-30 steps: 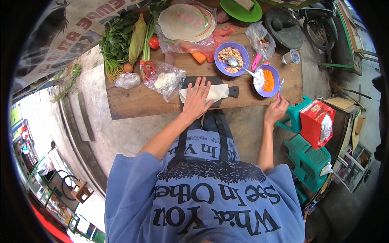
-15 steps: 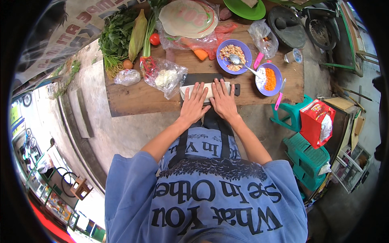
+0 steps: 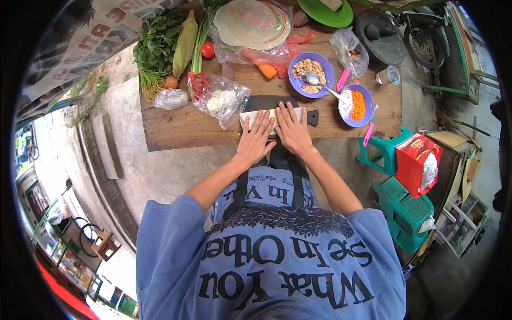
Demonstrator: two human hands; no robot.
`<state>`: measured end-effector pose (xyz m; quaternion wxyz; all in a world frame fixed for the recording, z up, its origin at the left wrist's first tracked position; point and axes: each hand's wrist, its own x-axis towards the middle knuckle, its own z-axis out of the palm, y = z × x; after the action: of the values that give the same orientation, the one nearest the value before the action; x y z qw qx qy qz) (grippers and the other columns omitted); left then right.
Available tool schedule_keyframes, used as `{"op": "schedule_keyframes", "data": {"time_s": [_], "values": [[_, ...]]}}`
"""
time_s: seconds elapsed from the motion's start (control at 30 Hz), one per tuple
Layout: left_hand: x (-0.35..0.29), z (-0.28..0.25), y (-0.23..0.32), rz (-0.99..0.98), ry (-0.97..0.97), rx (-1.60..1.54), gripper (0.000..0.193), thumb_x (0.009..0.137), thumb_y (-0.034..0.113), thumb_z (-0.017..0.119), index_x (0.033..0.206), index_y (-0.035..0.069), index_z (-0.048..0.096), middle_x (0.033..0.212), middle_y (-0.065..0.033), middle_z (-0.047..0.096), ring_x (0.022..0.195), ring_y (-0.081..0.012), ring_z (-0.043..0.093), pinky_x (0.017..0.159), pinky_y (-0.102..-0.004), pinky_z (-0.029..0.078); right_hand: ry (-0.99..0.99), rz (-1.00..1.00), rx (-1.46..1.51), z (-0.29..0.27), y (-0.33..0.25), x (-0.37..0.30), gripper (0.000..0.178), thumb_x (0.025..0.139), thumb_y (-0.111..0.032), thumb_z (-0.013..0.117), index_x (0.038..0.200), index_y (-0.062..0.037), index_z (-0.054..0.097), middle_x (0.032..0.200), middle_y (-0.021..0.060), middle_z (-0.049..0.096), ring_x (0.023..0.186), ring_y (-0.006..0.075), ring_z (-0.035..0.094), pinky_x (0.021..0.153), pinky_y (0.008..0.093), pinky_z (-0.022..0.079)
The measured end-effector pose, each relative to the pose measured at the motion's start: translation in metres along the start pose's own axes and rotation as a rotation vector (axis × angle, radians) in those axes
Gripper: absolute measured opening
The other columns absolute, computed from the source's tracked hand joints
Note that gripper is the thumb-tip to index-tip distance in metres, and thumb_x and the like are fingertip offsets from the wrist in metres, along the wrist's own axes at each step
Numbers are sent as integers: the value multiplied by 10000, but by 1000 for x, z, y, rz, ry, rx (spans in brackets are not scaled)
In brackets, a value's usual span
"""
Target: The person assembles spring rolls by placing filling onto round wrappers, folding them into rectangular packets, and trimming edges with a knife. They repeat this process for multiple units, using a spoon to transfer filling and a knife to cut excess wrapper.
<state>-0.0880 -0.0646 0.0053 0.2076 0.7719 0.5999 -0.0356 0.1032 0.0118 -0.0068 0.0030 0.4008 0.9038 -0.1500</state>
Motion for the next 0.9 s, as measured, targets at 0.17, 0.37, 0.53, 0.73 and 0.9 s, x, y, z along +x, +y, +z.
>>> {"op": "schedule_keyframes", "data": {"time_s": [0.17,0.37,0.53,0.73,0.9], "values": [[-24,-18,0,-148,164,-283,686,994,362,696,1579,66,493,1722,-163,320,1565,-362,311,1249,-580,275,90,-60,99,-18,3,5,512,1014,-253,644,1487,-71,574,1616,123,510,1523,351,432,1231,625,327],[-20,-26,-1,-527,-157,-1304,396,1108,245,584,1404,-9,649,1401,-176,670,1179,-250,689,965,-373,570,106,-120,180,-33,15,19,323,883,-165,750,1193,-96,694,1376,89,649,1327,324,577,1110,535,450],[-1,-19,22,-853,-114,-1910,514,1151,277,481,1524,-77,490,1445,-241,635,1277,-291,679,1027,-392,583,40,-122,269,-40,17,33,331,842,-146,748,1165,-96,691,1266,98,655,1211,318,605,1034,514,481],[6,-17,30,-1074,62,-2148,584,1160,295,427,1590,-90,340,1548,-274,522,1376,-337,607,1118,-432,550,-68,-51,257,-42,17,50,382,817,-155,758,1190,-96,704,1189,102,661,1150,328,625,960,509,506],[11,-12,35,-1187,170,-2191,588,1159,305,428,1590,-82,326,1538,-271,519,1398,-349,582,1144,-458,528,-113,-52,268,-42,20,55,409,825,-180,764,1221,-92,719,1195,114,671,1161,338,636,938,516,516]]}}
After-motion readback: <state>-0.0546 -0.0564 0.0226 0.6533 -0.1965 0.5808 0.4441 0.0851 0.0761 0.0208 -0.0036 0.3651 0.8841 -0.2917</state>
